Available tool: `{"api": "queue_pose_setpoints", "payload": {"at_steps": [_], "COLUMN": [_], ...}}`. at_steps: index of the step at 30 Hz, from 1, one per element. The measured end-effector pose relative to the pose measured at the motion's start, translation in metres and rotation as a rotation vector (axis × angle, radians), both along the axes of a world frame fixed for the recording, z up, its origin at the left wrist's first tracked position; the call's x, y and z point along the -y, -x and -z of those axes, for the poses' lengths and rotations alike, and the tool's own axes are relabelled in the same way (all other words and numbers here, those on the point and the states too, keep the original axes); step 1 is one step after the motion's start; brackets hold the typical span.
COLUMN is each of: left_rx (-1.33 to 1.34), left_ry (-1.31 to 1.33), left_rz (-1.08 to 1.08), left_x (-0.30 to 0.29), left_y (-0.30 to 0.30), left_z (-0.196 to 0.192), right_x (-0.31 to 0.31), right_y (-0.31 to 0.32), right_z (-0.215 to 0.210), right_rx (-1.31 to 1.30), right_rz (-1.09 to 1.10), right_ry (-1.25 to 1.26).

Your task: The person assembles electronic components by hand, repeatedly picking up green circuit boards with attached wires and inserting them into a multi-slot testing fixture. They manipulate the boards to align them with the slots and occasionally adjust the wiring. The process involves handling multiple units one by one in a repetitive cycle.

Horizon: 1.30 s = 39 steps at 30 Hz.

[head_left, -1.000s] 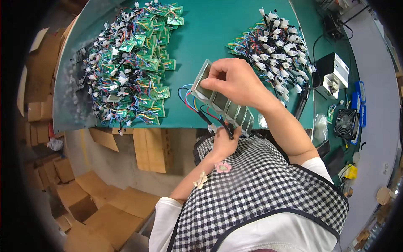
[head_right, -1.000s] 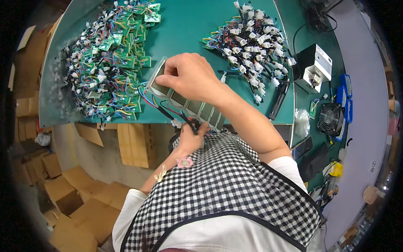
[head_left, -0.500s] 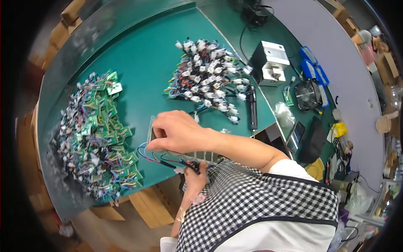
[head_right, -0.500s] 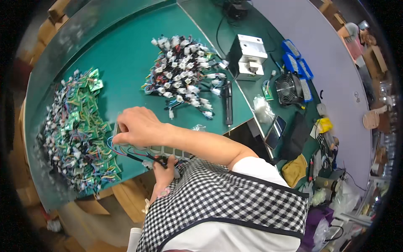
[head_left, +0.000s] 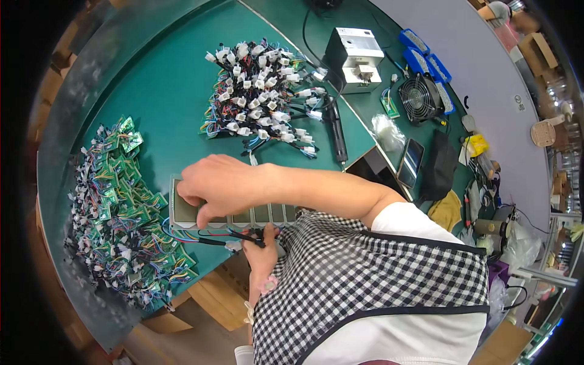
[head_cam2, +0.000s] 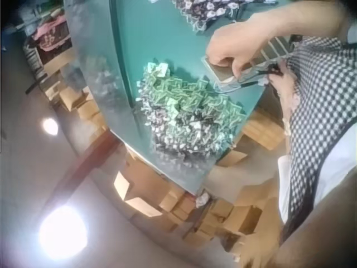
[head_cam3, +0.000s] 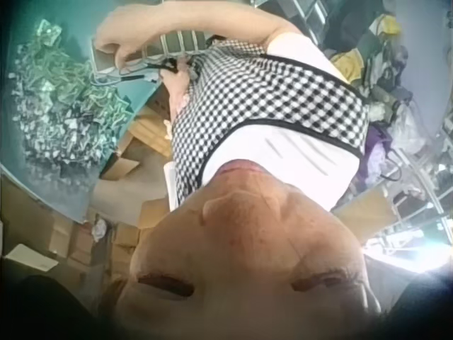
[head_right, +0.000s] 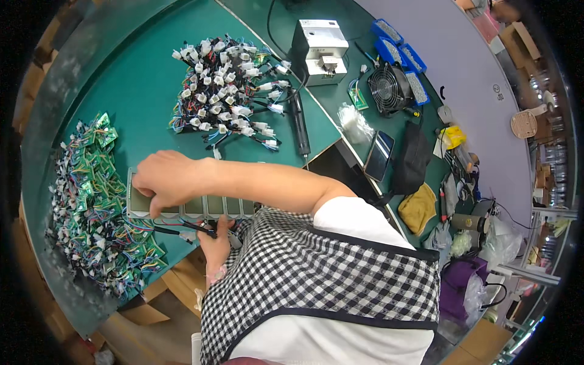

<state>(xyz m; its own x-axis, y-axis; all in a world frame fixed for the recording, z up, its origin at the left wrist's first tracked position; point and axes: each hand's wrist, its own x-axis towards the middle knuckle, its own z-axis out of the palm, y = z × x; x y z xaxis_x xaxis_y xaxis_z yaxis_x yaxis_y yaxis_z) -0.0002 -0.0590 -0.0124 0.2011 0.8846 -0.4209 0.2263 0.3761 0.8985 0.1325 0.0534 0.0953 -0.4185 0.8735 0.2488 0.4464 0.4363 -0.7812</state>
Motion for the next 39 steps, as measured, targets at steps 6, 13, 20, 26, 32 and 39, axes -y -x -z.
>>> {"api": "queue_pose_setpoints", "payload": {"at_steps": [6,13,20,26,32,39], "left_rx": [-0.004,0.001,-0.134,0.104,0.182,0.193], "left_ry": [0.010,0.088,-0.020,0.027,-0.062,-0.230], "left_rz": [-0.090,0.001,0.065,0.039,-0.266,0.061], "left_x": [0.001,-0.001,0.000,-0.002,-0.035,-0.075], "left_y": [-0.002,0.003,0.011,0.018,0.053,0.064], "left_z": [-0.002,0.001,0.022,0.011,-0.018,-0.060], "right_x": [-0.001,0.003,-0.004,0.001,0.116,0.096], "right_y": [0.001,0.010,0.014,-0.055,-0.087,-0.082], "right_z": [-0.001,-0.001,0.016,0.071,0.210,0.107], "right_rx": [-0.006,0.039,-0.079,-0.478,0.302,-0.813], "right_rz": [-0.004,-0.025,0.009,0.946,0.507,0.479], "right_ry": [-0.053,-0.080,-0.218,-0.180,-0.135,0.922]}}
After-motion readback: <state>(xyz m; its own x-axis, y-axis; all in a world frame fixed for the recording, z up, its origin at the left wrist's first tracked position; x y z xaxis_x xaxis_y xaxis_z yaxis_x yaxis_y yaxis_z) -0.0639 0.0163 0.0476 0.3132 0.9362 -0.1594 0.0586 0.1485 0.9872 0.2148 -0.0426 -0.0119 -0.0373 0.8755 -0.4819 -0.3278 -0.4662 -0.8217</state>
